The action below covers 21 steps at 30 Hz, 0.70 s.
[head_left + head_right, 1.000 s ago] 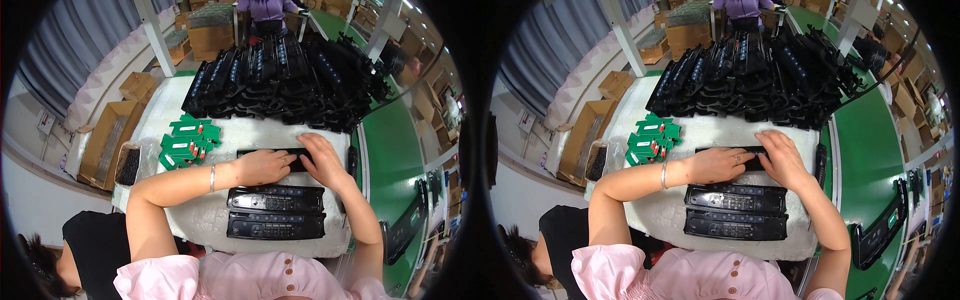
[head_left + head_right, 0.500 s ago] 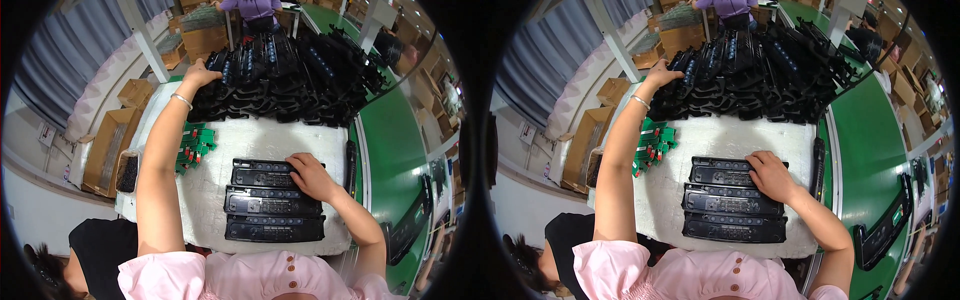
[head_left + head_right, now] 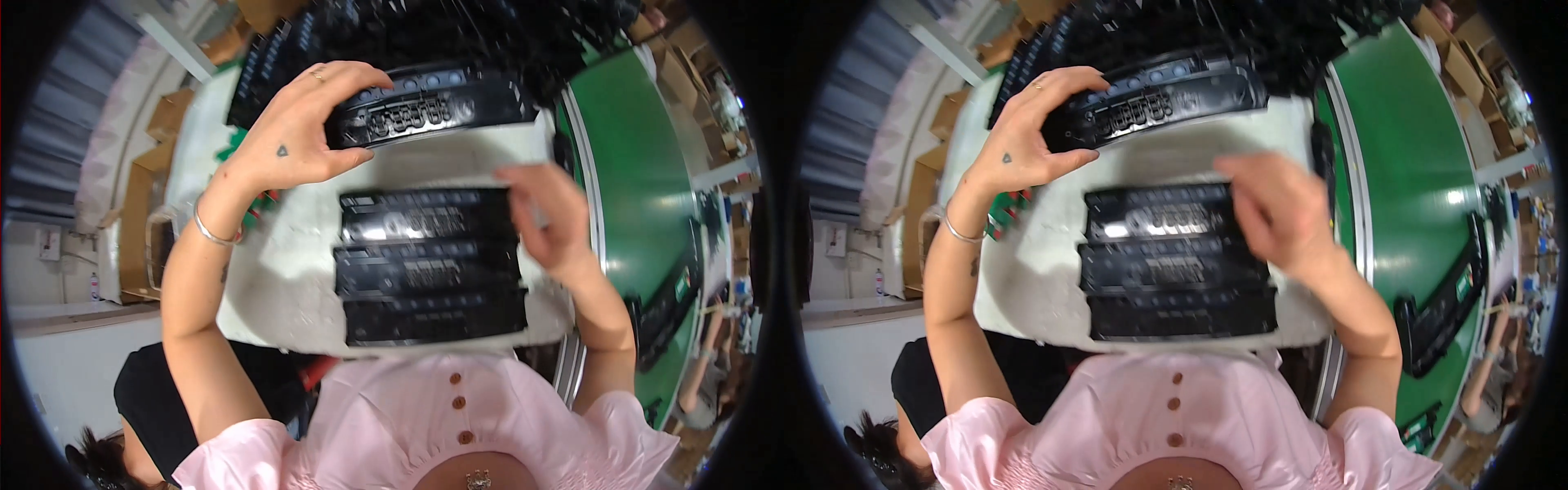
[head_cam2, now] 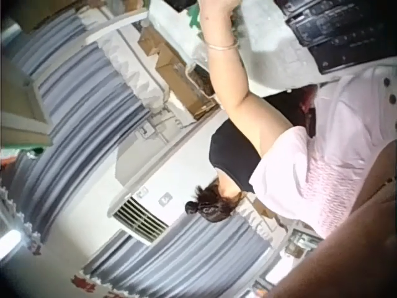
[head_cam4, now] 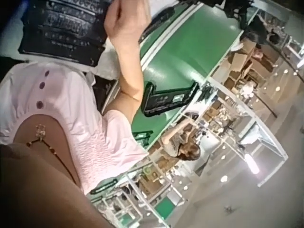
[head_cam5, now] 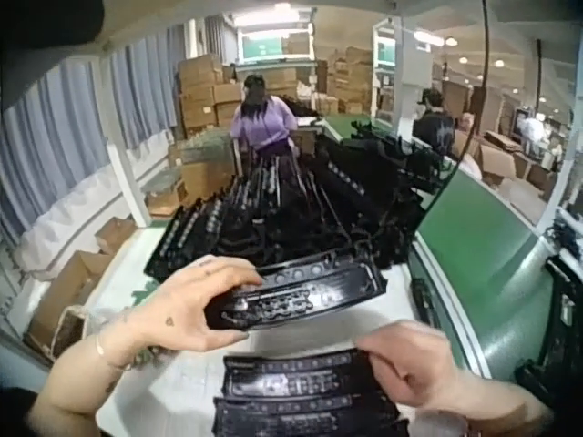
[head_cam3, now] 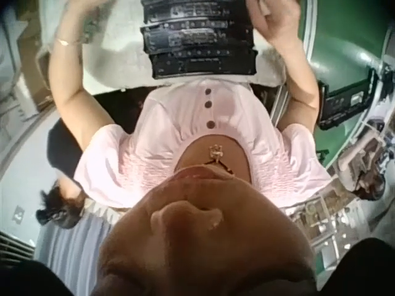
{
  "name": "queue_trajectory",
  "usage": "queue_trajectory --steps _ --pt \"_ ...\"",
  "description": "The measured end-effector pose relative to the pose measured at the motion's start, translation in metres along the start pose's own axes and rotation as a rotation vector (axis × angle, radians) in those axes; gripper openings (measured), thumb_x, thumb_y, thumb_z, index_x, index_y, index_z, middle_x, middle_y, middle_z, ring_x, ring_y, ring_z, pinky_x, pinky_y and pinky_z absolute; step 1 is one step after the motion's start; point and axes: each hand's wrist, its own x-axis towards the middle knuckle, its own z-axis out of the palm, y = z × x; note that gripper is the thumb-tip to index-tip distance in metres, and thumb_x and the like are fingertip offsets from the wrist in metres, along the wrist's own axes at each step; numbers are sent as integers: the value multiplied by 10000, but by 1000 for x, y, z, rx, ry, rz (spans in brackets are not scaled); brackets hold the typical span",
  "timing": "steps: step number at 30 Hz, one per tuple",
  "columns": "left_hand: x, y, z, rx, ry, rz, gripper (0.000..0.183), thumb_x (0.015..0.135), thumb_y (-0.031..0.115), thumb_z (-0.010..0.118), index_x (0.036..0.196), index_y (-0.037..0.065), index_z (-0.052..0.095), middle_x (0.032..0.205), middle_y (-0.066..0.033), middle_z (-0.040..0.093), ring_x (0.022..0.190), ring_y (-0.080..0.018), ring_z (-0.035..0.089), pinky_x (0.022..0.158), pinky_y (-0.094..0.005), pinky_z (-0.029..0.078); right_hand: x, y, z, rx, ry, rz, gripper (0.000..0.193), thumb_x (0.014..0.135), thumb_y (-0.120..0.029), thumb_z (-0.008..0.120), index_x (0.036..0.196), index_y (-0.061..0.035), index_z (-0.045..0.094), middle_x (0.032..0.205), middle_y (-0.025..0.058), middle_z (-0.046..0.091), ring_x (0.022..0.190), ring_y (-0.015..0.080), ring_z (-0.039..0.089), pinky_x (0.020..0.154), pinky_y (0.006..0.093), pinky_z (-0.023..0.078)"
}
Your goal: Assemble circuit boards into plastic housings and secure them with screws using an electric screwdriver.
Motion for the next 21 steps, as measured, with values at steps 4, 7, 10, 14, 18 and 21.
queue_trajectory --steps 4,7,10,14,18,21 --pt "2 -9 51 -71 -193 -29 556 594 78 730 1111 53 528 1145 -112 531 1083 -283 486 944 -339 374 20 21 -17 -122 235 30 181 770 38 527 928 10 611 894 124 622 778 241 593 719 286 454" --pt "-2 -24 76 -159 -268 -72 488 682 113 702 1129 43 521 1157 -115 529 1083 -281 486 936 -343 376 17 71 4 -180 31 246 282 838 -165 517 1067 -10 571 1065 143 577 1031 277 524 880 324 406" --pt "-16 -20 82 -222 -231 -95 406 774 152 640 1141 33 514 1165 -119 529 1081 -277 487 929 -347 377 -5 93 22 209 -265 582 345 858 -217 512 1135 -13 533 1182 172 501 1113 317 474 957 342 361" --pt "-49 9 86 -108 84 -265 329 842 167 547 1143 37 516 1224 -185 467 1159 -345 417 960 -372 341 -27 72 15 45 -200 473 411 876 -218 482 1231 -13 456 1288 166 415 1185 298 417 991 326 323" --pt "-93 33 94 -293 145 -716 505 922 307 411 1334 32 314 1409 -235 218 1332 -329 181 1075 -356 156 -47 55 21 280 49 661 445 884 -219 463 1267 1 411 1318 162 397 1220 266 385 1008 317 294" --pt "-99 44 99 -439 163 -733 521 935 301 372 1353 12 258 1427 -232 173 1343 -317 149 1080 -341 135 -55 48 48 339 85 664 461 895 -224 453 1278 24 390 1319 153 403 1245 212 344 1021 287 256"
